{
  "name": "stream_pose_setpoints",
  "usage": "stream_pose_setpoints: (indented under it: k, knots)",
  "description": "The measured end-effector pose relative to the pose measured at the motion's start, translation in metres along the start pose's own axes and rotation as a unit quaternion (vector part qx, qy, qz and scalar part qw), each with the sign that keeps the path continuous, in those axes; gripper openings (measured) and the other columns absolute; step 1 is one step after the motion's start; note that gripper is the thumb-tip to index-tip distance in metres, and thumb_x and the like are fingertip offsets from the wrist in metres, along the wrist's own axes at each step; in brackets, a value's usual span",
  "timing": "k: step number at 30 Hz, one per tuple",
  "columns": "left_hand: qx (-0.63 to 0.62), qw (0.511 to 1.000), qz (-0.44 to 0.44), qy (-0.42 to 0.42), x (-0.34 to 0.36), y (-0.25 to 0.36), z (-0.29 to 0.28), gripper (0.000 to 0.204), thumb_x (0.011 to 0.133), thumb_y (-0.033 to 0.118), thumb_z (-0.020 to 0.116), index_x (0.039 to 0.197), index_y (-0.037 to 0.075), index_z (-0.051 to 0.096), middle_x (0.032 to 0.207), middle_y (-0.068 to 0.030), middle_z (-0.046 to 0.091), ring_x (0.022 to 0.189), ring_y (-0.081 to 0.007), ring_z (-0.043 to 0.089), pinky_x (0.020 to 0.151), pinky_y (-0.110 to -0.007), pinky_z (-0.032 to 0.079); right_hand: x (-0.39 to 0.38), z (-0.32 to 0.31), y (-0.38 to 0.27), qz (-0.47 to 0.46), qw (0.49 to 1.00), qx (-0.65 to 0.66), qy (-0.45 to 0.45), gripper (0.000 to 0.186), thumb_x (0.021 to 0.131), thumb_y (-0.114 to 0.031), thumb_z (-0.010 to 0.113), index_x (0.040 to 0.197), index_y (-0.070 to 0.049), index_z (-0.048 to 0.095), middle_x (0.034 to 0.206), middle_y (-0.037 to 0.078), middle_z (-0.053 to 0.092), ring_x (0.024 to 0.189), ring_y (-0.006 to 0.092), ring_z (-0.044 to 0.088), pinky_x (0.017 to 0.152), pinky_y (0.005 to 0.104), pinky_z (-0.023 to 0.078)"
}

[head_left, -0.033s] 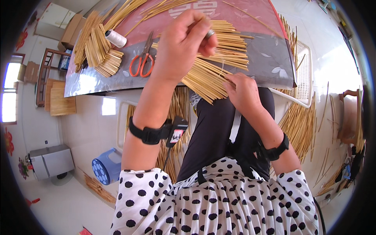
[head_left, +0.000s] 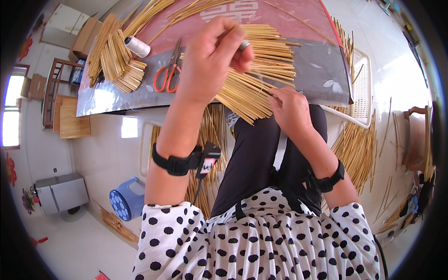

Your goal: The person is weaving or binding long dried stalks or straw together using thread and a needle.

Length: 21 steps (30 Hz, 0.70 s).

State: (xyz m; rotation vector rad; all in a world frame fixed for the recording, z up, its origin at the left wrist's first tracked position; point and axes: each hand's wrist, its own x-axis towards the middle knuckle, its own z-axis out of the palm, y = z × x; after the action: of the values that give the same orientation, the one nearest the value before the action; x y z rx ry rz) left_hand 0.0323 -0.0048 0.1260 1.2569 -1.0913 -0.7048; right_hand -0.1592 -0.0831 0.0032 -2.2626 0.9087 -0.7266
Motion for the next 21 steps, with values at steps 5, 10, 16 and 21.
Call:
stream_pose_setpoints:
  k: [5, 10, 16, 21]
  knots:
    - [-0.041, 0.998, -0.01, 0.037, -0.023, -0.005, -0.013, 0.018, 0.107, 0.019, 0.052, 0.1, 0.003, 0.056, 0.077, -0.0062, 0.065, 0.061, -0.0121, 0.063, 0.056, -0.023, 0.052, 0.0, -0.004, -0.001, 0.015, 0.997, -0.071, 0.031, 0.011, 0.087, -0.011, 0.066, 0.095, -0.008, 0.073, 0.09, 0.011, 0.068, 0.087, 0.0346, 0.066, 0.077, 0.0434, 0.054]
    - [-0.054, 0.997, -0.027, 0.04, -0.039, -0.01, -0.018, 0.018, 0.108, 0.021, 0.049, 0.101, 0.004, 0.053, 0.076, -0.0072, 0.061, 0.06, -0.0152, 0.062, 0.056, -0.026, 0.051, 0.004, -0.001, -0.002, 0.028, 0.995, -0.099, 0.013, 0.009, 0.085, -0.014, 0.069, 0.092, -0.011, 0.073, 0.087, 0.006, 0.067, 0.086, 0.0301, 0.067, 0.075, 0.0406, 0.055]
    - [-0.036, 0.997, -0.057, 0.043, -0.058, -0.026, -0.027, 0.018, 0.107, 0.021, 0.051, 0.1, 0.004, 0.053, 0.072, -0.0049, 0.057, 0.059, -0.0146, 0.062, 0.052, -0.025, 0.051, 0.008, 0.001, -0.005, 0.001, 0.991, -0.137, 0.011, 0.008, 0.084, -0.013, 0.071, 0.092, -0.012, 0.073, 0.091, 0.004, 0.066, 0.091, 0.027, 0.064, 0.076, 0.0386, 0.055]
    - [0.09, 0.98, -0.17, 0.047, -0.061, -0.045, -0.006, 0.013, 0.105, 0.018, 0.055, 0.103, 0.005, 0.058, 0.07, -0.0024, 0.06, 0.057, -0.0111, 0.061, 0.051, -0.024, 0.05, 0.009, 0.006, -0.005, -0.021, 0.991, -0.128, 0.026, 0.008, 0.084, -0.013, 0.07, 0.091, -0.011, 0.073, 0.092, 0.003, 0.065, 0.09, 0.0265, 0.063, 0.076, 0.0384, 0.055]
